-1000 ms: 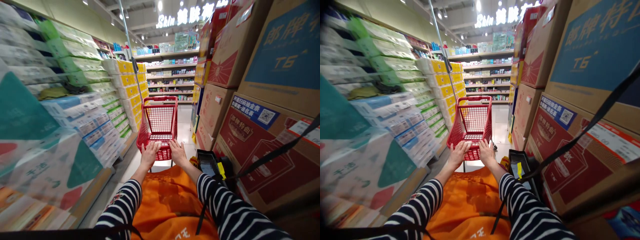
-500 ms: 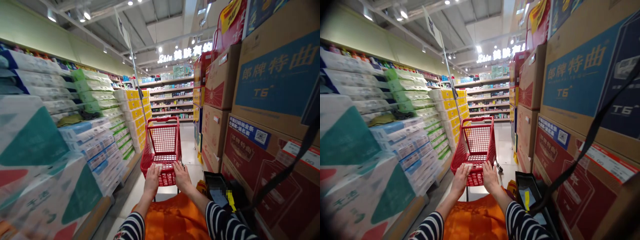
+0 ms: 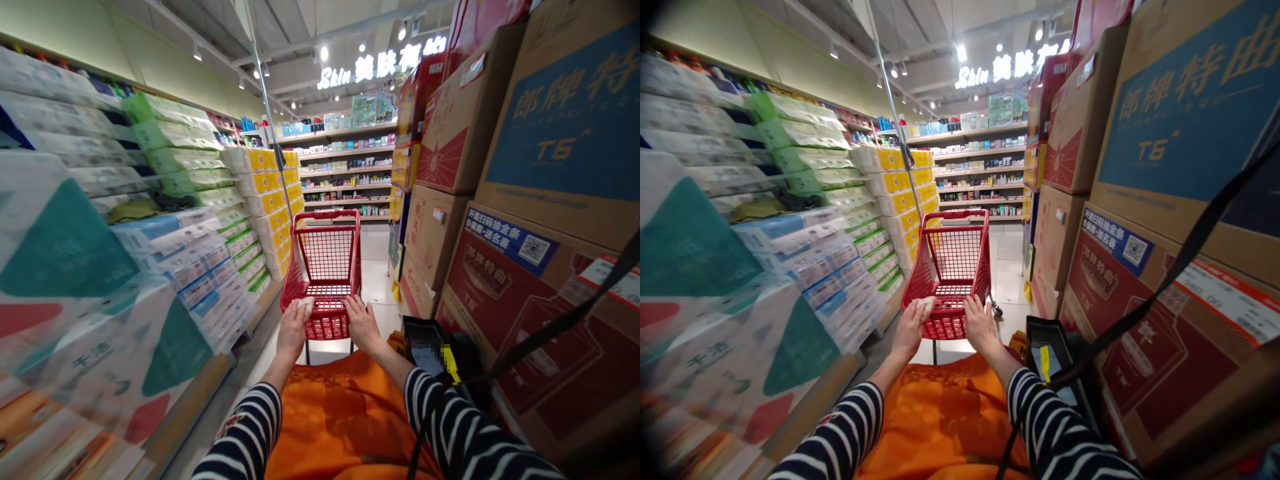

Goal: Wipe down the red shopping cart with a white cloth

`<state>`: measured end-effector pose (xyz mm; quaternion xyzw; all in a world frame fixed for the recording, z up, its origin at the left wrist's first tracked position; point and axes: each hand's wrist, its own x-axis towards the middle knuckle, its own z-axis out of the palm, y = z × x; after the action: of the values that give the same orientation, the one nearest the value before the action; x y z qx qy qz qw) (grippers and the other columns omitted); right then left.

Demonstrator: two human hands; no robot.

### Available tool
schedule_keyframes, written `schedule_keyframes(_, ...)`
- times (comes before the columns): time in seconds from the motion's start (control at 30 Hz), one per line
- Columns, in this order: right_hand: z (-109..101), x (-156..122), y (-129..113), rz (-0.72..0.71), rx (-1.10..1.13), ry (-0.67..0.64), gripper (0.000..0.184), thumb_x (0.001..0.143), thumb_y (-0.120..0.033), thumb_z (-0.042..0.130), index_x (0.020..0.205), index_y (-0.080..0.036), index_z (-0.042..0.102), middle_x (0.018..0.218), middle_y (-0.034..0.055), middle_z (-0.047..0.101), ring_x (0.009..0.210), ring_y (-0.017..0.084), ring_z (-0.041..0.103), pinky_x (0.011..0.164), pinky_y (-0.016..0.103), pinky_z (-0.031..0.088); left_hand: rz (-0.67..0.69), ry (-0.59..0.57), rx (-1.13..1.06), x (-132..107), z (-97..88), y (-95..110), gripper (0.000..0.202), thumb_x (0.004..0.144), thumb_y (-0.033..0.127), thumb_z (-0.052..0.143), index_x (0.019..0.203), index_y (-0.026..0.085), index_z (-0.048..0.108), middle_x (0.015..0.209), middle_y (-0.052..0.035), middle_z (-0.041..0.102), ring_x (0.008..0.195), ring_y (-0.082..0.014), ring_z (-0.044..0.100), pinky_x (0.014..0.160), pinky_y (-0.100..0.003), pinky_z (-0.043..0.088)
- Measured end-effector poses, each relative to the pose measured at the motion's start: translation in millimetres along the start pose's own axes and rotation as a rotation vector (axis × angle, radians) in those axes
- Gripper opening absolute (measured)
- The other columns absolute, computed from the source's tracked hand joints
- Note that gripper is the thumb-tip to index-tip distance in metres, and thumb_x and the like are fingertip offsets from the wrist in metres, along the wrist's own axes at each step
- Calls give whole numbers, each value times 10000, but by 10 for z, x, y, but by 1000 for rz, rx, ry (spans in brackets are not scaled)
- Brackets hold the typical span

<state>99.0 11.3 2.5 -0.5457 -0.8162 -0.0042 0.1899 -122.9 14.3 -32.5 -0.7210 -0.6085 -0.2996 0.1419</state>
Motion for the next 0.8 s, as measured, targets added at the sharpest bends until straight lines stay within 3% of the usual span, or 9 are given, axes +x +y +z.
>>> schedule_keyframes(0.07, 8, 3, -14, 1, 13, 2, 599, 761, -54, 337, 1356, -117, 352, 1441, 90, 281, 1341, 232, 181, 1059, 493, 132, -58, -2, 20, -5, -37, -97, 384, 823, 133, 381, 1175, 118, 533, 1317, -163, 453, 1250, -255, 380, 1043, -428, 330)
schedule_keyframes(0.13, 19, 8, -26, 4, 23, 14, 599, 755, -52, 340, 1351, -104, 358, 1438, 92, 286, 1338, 235, 188, 1058, 495, 136, -61, -14, 14, 8, -22, -32, 396, 808, 113, 389, 1178, 115, 530, 1323, -163, 447, 1258, -255, 369, 1054, -428, 314)
schedule_keyframes(0.33, -4, 45, -59, 32, 47, 60, 601, 740, -41, 344, 1339, -89, 375, 1426, 104, 310, 1333, 220, 212, 1065, 459, 152, 150, -63, -113, 82, 159, 631, 426, 813, 88, 377, 1216, 152, 500, 1354, -144, 422, 1294, -228, 319, 1047, -449, 325)
schedule_keyframes(0.4, -38, 61, -75, 28, 51, 72, 607, 733, -46, 358, 1339, -80, 372, 1422, 112, 316, 1332, 214, 216, 1072, 444, 145, 210, -72, -149, 100, 174, 742, 417, 822, 97, 381, 1219, 150, 496, 1360, -148, 412, 1300, -224, 309, 1039, -450, 339)
schedule_keyframes(0.53, -62, 71, -79, 16, 58, 80, 625, 712, -38, 362, 1336, -77, 377, 1422, 112, 318, 1332, 210, 215, 1075, 440, 134, 243, -85, -141, 91, 104, 575, 413, 809, 87, 406, 1204, 154, 507, 1351, -143, 425, 1285, -220, 335, 1032, -432, 358)
schedule_keyframes(0.67, -7, 47, -42, 15, 58, 44, 640, 703, -29, 357, 1339, -95, 377, 1435, 95, 294, 1337, 222, 198, 1068, 460, 145, 110, -60, -88, 55, 25, 229, 450, 773, 56, 423, 1199, 168, 510, 1323, -126, 457, 1253, -214, 384, 1031, -414, 366)
schedule_keyframes(0.73, 11, 39, -35, 1, 59, 17, 636, 712, -33, 353, 1341, -117, 380, 1439, 85, 289, 1339, 222, 194, 1065, 467, 146, 52, -45, -82, 51, 33, 180, 447, 773, 55, 415, 1194, 166, 515, 1313, -127, 466, 1246, -213, 393, 1035, -414, 362)
schedule_keyframes(0.8, 9, 39, -39, -12, 54, 5, 621, 727, -33, 343, 1339, -134, 388, 1438, 78, 292, 1341, 216, 190, 1067, 465, 141, 54, -47, -102, 60, 78, 255, 425, 788, 68, 405, 1187, 158, 521, 1310, -139, 468, 1244, -217, 397, 1033, -423, 362)
